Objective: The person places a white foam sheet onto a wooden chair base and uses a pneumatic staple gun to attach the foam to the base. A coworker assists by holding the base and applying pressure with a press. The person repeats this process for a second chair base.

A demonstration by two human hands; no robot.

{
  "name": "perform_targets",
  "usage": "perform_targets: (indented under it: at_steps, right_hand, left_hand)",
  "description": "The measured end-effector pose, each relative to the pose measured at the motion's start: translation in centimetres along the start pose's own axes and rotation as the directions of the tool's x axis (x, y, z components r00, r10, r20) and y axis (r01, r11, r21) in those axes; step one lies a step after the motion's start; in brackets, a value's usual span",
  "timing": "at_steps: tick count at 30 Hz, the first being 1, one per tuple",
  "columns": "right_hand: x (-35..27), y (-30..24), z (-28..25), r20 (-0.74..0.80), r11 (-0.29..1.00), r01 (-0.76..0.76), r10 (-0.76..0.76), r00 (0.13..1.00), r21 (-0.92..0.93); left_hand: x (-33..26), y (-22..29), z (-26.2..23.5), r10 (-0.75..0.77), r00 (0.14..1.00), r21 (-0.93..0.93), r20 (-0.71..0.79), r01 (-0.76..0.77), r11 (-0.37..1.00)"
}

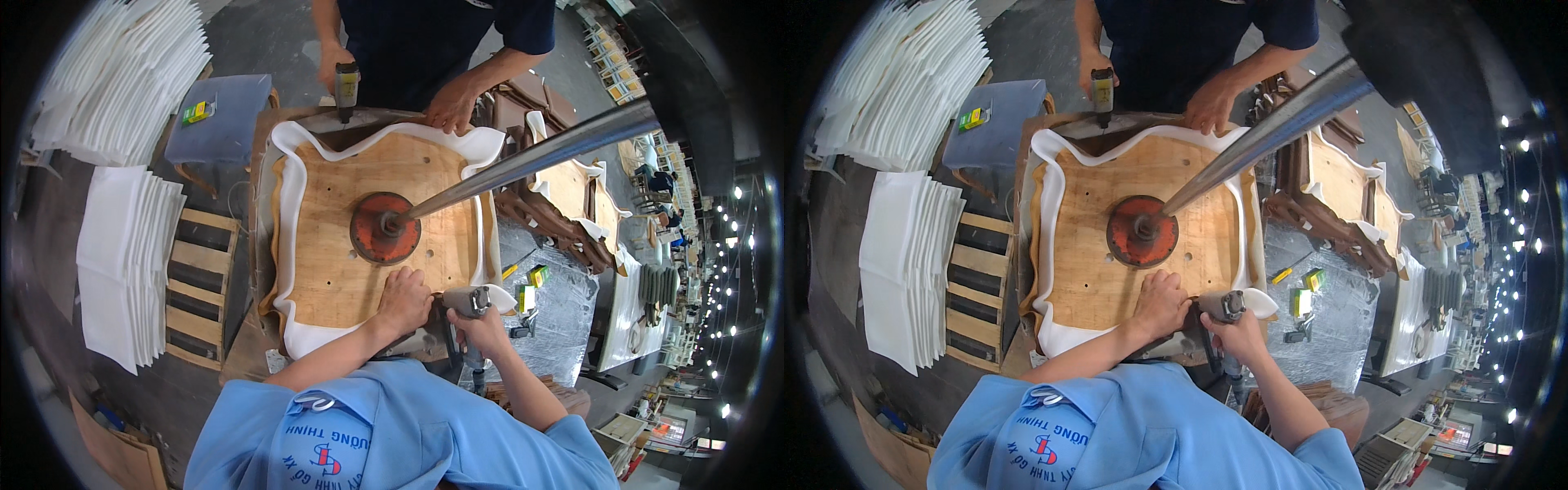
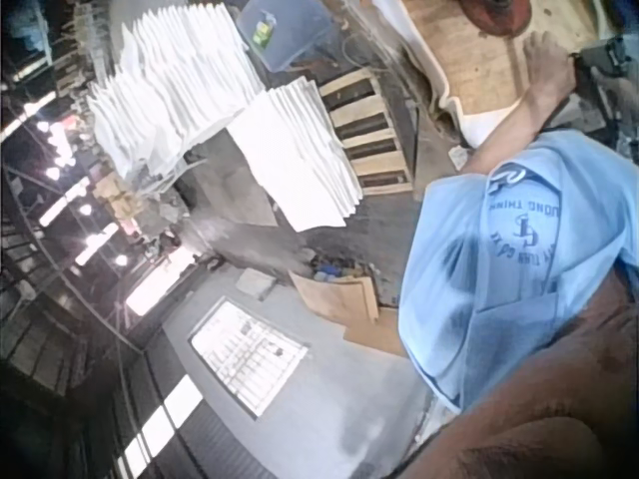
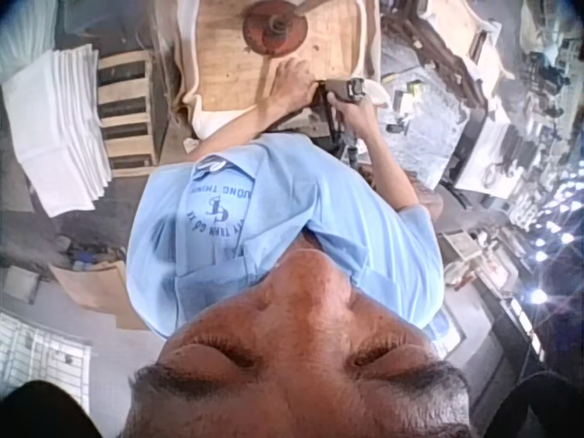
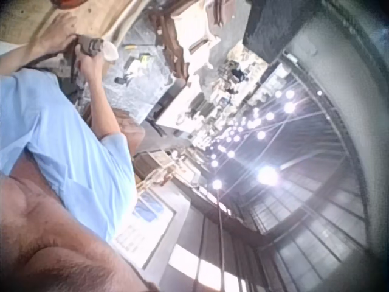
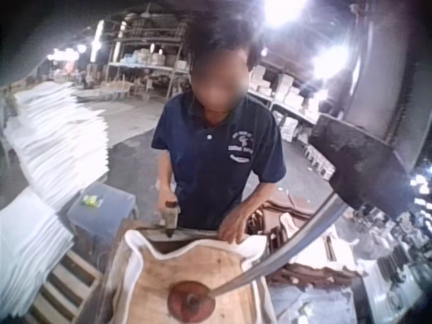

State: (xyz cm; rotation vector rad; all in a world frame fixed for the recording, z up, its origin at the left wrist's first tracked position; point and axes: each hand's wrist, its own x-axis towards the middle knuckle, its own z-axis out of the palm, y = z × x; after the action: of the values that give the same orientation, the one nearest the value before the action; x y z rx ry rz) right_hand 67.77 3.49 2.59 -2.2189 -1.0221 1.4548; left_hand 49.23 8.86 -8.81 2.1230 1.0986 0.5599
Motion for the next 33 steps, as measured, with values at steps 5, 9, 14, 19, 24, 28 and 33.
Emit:
perform_targets:
  at_steps: [5, 9, 14, 19, 24, 28, 33]
  right_hand:
    - [0.7, 0.3, 0.0, 0.005, 0.999, -0.014, 0.014, 1.0, -0.034]
    - [0.8, -0.6, 0.3, 0.01, 0.998, -0.013, 0.014, 1.0, -0.062]
    - [0.6, -0.6, 0.8, -0.001, 0.999, 0.013, -0.013, 1.0, -0.052]
    - [0.2, -1.2, 0.8, 0.002, 0.998, 0.026, -0.026, 1.0, -0.056]
    - [-0.6, 0.6, 0.4, -0.025, 0.999, 0.05, -0.05, 0.998, -0.007]
    - [-4.2, 3.6, 2.0, -0.067, 0.981, 0.169, -0.163, 0.984, 0.09]
    - [-5.2, 5.3, 3.6, -0.112, 0.971, 0.092, -0.069, 0.991, 0.223]
  left_hand:
    - [0.1, -0.1, 0.1, 0.018, 1.0, -0.001, -0.02, -0.018, 1.0]
    - [0.2, -0.3, 0.3, 0.033, 0.999, 0.009, -0.039, -0.032, 0.999]
    - [-0.1, -0.4, 0.7, 0.017, 0.999, -0.012, -0.031, -0.018, 1.0]
    - [-0.2, -0.5, 1.3, 0.017, 1.0, 0.048, 0.012, -0.017, 0.999]
    - [0.8, -0.8, 1.3, 0.011, 0.999, 0.06, 0.044, -0.013, 0.998]
    - [3.1, -3.1, -2.3, -0.095, 0.995, -0.251, 0.041, 0.102, 0.963]
    - [-1.1, -0.1, -13.2, -0.133, 0.921, -0.319, 0.366, 0.258, 0.912]
